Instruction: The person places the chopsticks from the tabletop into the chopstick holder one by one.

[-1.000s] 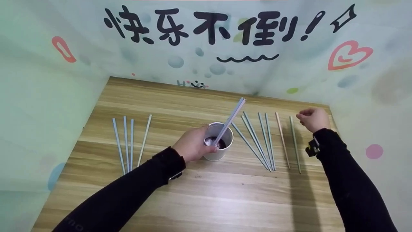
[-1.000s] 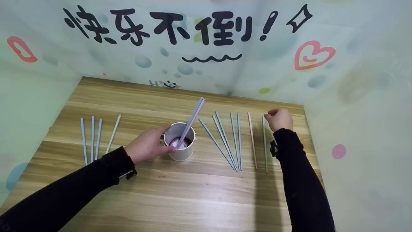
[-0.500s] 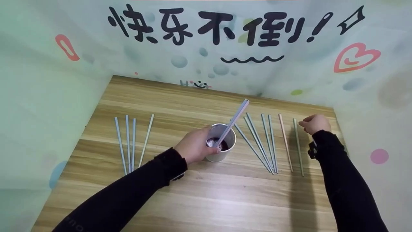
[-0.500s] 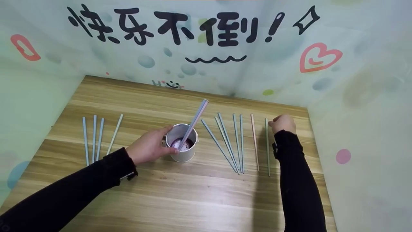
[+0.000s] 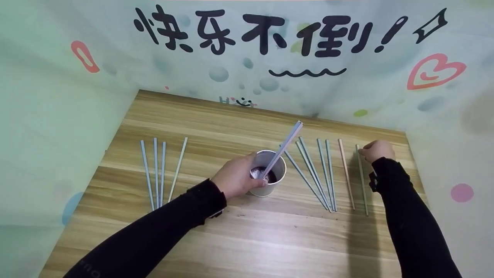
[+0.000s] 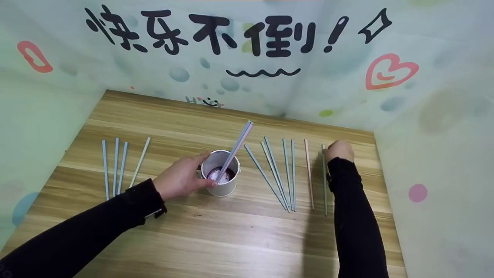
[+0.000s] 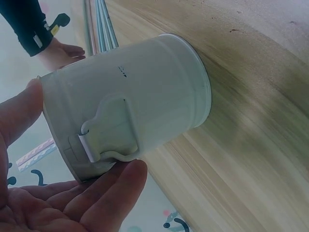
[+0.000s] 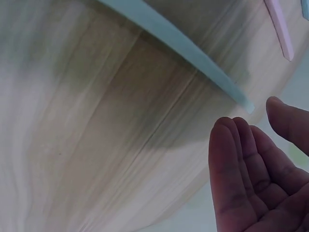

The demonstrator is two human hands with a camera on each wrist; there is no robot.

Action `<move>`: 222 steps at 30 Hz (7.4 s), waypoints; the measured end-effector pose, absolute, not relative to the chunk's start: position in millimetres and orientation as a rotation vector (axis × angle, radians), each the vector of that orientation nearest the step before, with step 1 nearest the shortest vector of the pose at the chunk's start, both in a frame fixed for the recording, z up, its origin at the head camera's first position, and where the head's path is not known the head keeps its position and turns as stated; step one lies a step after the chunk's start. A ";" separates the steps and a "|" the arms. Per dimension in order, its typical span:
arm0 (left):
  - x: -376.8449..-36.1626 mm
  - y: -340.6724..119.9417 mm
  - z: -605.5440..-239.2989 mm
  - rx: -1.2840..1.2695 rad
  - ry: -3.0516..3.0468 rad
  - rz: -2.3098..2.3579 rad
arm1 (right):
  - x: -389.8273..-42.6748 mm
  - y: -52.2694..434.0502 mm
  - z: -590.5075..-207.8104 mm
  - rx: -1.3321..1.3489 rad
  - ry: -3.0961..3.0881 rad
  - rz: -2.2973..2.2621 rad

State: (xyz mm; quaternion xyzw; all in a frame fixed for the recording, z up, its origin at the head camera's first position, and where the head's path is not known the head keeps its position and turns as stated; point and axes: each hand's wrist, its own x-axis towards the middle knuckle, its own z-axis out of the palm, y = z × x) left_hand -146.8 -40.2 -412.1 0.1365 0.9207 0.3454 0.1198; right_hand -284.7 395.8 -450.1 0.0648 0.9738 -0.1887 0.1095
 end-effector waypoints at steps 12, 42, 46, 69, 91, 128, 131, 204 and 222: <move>-146.9 -39.2 -411.7 0.386 2.699 0.961 | -286.9 389.8 -452.8 0.164 2.851 -0.471; -146.6 -39.7 -412.6 0.371 2.705 0.946 | -290.1 388.0 -454.5 0.158 2.914 -0.477; -147.0 -39.7 -412.9 0.364 2.707 0.938 | -290.3 387.8 -446.1 0.182 2.896 -0.532; -147.0 -39.1 -413.9 0.366 2.688 1.004 | -271.8 387.4 -367.4 0.288 2.911 -0.996; -147.7 -38.5 -413.9 0.369 2.696 1.005 | -252.2 346.2 -328.7 0.226 2.838 -1.404; -147.2 -38.8 -414.9 0.417 2.681 1.055 | -248.4 250.5 -291.3 0.103 2.393 -2.212; -147.1 -38.6 -415.0 0.423 2.682 1.067 | -249.0 245.7 -289.9 0.098 2.374 -2.235; -145.5 -40.1 -414.4 0.406 2.694 1.025 | -232.3 198.8 -379.4 -0.104 2.441 -1.881; -145.2 -40.1 -413.8 0.388 2.688 1.018 | -229.3 195.4 -385.3 -0.140 2.439 -1.767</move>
